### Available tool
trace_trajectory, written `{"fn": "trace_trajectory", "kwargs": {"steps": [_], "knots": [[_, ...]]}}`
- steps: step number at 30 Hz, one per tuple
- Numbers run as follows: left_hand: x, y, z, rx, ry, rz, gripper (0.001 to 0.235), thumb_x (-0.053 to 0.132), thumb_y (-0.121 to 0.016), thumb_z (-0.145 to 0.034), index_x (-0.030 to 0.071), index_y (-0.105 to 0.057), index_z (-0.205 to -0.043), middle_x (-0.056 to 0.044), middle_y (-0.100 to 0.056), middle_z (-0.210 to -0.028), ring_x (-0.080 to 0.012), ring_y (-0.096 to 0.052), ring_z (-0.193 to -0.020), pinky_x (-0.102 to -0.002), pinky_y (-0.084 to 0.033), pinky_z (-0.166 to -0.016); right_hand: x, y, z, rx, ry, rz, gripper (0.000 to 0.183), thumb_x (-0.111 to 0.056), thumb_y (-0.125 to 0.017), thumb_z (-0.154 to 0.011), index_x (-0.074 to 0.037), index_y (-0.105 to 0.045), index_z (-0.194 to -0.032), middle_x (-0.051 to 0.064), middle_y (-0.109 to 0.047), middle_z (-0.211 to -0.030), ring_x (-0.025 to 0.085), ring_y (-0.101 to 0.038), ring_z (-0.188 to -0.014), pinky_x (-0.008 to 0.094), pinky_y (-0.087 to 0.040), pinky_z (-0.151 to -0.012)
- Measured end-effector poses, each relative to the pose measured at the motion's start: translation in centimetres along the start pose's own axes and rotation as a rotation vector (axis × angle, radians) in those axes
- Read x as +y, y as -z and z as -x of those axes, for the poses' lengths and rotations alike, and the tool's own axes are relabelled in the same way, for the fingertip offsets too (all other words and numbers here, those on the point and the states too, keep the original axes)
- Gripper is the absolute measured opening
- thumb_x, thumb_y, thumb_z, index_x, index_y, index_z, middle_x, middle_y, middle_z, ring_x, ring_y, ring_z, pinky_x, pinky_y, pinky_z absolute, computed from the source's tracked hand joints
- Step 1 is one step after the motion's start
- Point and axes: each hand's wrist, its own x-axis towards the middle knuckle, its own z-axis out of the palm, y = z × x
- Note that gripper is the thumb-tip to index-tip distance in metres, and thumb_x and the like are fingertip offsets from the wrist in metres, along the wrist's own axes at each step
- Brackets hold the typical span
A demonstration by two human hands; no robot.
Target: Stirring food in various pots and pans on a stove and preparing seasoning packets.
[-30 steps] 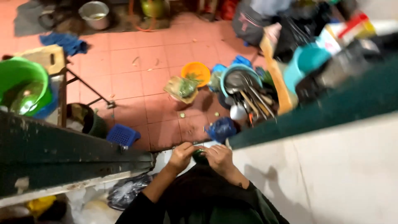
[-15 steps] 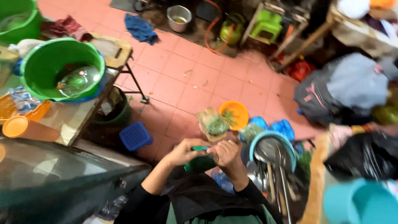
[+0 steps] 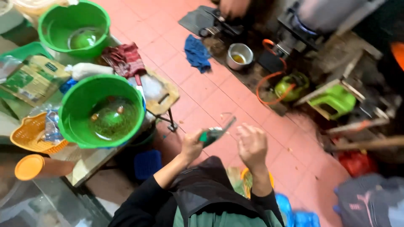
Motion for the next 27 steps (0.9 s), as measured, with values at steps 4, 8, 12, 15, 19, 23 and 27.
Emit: {"fn": "trace_trajectory", "kwargs": {"steps": [4, 8, 12, 15, 19, 23, 27], "knots": [[-2.8, 2.0, -8.3, 0.329, 0.128, 0.002, 0.038, -0.002, -0.058, -0.085, 0.021, -0.079, -0.106, -0.006, -0.072, -0.076, -0.0272, -0.072, -0.068, -0.033, -0.056, -0.065, 10.0, -9.0, -2.8, -0.027, -0.247, -0.098, 0.029, -0.004, -0.072, -0.088, -0.013, -0.074, -0.115, 0.005, -0.067, -0.107, 0.027, -0.065, -0.088, 0.04, -0.053, -0.081], [-5.7, 1.7, -13.8, 0.503, 0.058, -0.13, 0.04, -0.006, -0.056, -0.083, 0.021, -0.079, -0.102, -0.005, -0.078, -0.084, -0.0294, -0.077, -0.082, -0.036, -0.059, -0.077, 18.6, -22.6, -5.8, -0.346, -0.113, -0.236, 0.024, -0.006, -0.073, -0.088, -0.008, -0.074, -0.111, 0.015, -0.068, -0.106, 0.038, -0.069, -0.097, 0.045, -0.056, -0.085], [-8.7, -0.3, -16.0, 0.782, 0.131, -0.299, 0.032, -0.005, -0.06, -0.087, 0.016, -0.08, -0.1, -0.009, -0.079, -0.088, -0.0332, -0.076, -0.085, -0.038, -0.06, -0.078, 22.7, -36.2, -10.2, -0.666, 0.265, -0.395, 0.036, -0.019, -0.076, -0.085, -0.018, -0.07, -0.121, 0.009, -0.066, -0.111, 0.032, -0.068, -0.105, 0.041, -0.056, -0.091], [-8.8, -1.2, -17.0, 0.948, 0.207, -0.394, 0.025, -0.004, -0.062, -0.09, 0.011, -0.079, -0.099, -0.012, -0.079, -0.092, -0.0353, -0.076, -0.088, -0.041, -0.059, -0.078, 19.6, -43.4, -16.4, -0.744, 0.545, -0.531, 0.049, -0.013, -0.075, -0.08, -0.018, -0.066, -0.128, 0.01, -0.066, -0.116, 0.033, -0.066, -0.108, 0.04, -0.056, -0.091], [-5.8, -2.9, -18.2, 1.064, 0.48, -0.467, 0.033, -0.01, -0.066, -0.08, 0.005, -0.072, -0.108, -0.011, -0.078, -0.106, -0.0248, -0.076, -0.083, -0.034, -0.058, -0.072, 10.6, -50.6, -22.5, -0.732, 0.895, -0.812, 0.056, -0.008, -0.071, -0.077, -0.004, -0.057, -0.131, 0.017, -0.06, -0.133, 0.037, -0.061, -0.111, 0.042, -0.054, -0.089], [-6.5, -4.7, -18.1, 1.201, 0.603, -0.583, 0.035, -0.012, -0.065, -0.079, 0.006, -0.072, -0.107, -0.007, -0.08, -0.1, -0.0205, -0.075, -0.075, -0.032, -0.058, -0.068, 2.2, -57.7, -23.5, -0.684, 1.216, -0.76, 0.048, -0.017, -0.047, -0.097, -0.002, -0.051, -0.142, 0.015, -0.052, -0.148, 0.035, -0.053, -0.131, 0.041, -0.046, -0.107], [-7.5, -6.6, -17.9, 1.361, 0.816, -0.662, 0.032, -0.008, -0.067, -0.08, 0.008, -0.072, -0.107, -0.003, -0.079, -0.085, -0.0175, -0.072, -0.065, -0.032, -0.054, -0.06, -1.0, -62.8, -21.3, -0.525, 1.455, -0.617, 0.037, -0.022, -0.049, -0.096, -0.006, -0.059, -0.128, 0.012, -0.055, -0.126, 0.03, -0.053, -0.111, 0.04, -0.044, -0.096]]}}
